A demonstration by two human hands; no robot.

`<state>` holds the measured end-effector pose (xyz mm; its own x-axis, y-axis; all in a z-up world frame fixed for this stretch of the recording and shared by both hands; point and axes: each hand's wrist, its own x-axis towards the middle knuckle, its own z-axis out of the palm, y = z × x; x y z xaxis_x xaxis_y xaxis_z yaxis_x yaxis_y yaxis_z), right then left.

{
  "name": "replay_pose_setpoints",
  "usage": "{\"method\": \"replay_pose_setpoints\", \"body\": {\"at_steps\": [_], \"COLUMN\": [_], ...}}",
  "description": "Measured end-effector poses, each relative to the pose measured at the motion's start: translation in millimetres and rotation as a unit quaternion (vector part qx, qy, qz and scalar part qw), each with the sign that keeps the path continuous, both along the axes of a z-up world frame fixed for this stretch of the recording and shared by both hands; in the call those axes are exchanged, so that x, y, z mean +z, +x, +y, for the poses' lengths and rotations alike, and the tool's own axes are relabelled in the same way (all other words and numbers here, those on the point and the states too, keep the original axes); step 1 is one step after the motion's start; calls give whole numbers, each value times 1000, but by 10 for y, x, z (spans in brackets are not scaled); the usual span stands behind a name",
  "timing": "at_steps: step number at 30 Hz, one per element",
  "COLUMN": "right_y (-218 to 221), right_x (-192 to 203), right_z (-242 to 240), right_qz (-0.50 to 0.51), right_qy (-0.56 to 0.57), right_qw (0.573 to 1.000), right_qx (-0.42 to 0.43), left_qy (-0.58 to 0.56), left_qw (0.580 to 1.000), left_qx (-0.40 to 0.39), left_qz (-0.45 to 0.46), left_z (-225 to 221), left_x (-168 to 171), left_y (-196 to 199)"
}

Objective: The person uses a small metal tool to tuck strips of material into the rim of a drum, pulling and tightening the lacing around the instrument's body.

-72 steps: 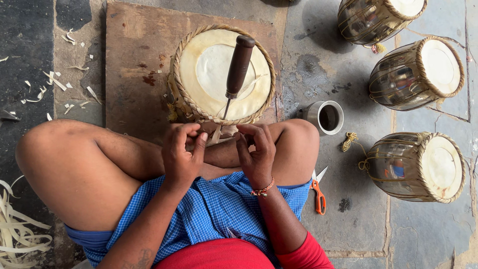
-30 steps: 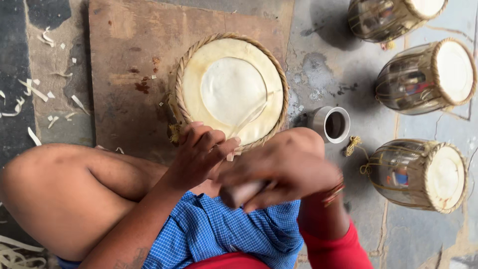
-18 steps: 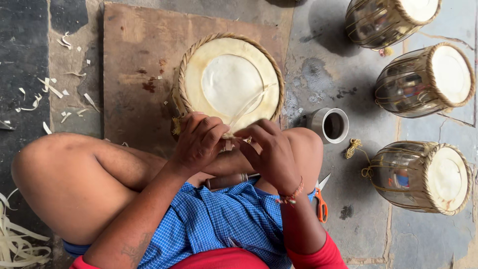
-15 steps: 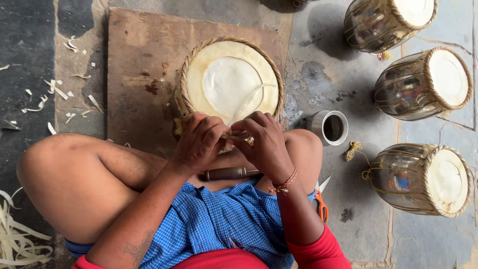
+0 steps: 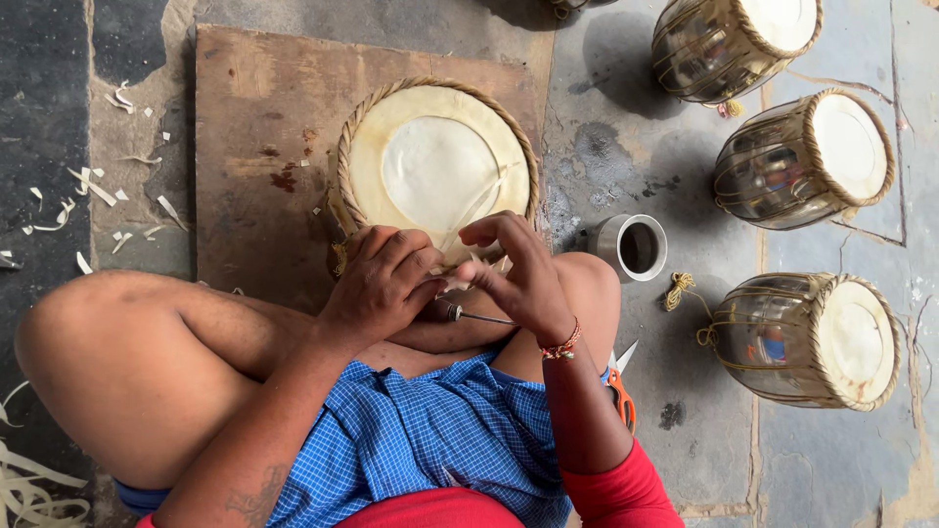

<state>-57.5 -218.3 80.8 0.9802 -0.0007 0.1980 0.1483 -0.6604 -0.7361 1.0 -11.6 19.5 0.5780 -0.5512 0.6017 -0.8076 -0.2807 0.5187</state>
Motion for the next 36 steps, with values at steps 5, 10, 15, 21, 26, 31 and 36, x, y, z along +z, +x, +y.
{"method": "replay_pose_setpoints", "body": {"at_steps": [5, 10, 15, 21, 26, 31, 36], "right_y": [30, 51, 43, -485, -600, -586, -948], "right_x": [87, -185, -259, -197, -669, -881, -311], "right_z": [107, 246, -25, -57, 387, 139, -263], "right_qz": [-107, -135, -22, 173, 63, 253, 225], "right_qy": [-160, -163, 138, 27, -252, -235, 292], "right_qw": [979, 975, 981, 938, 964, 936, 928], "right_qx": [63, -60, -132, -299, -59, -63, -61], "left_qy": [10, 6, -8, -2, 9, 13, 20], "left_qw": [999, 999, 1000, 1000, 1000, 1000, 999], "left_qx": [29, 34, 13, 1, 6, 16, 31], "left_qz": [-26, -22, -13, -7, 1, 7, 9], "left_z": [-16, -73, -115, -11, -86, -166, -128], "left_x": [-16, -61, 36, -75, -78, 88, 37], "left_y": [-5, -10, 63, 9, 37, -14, -130]}}
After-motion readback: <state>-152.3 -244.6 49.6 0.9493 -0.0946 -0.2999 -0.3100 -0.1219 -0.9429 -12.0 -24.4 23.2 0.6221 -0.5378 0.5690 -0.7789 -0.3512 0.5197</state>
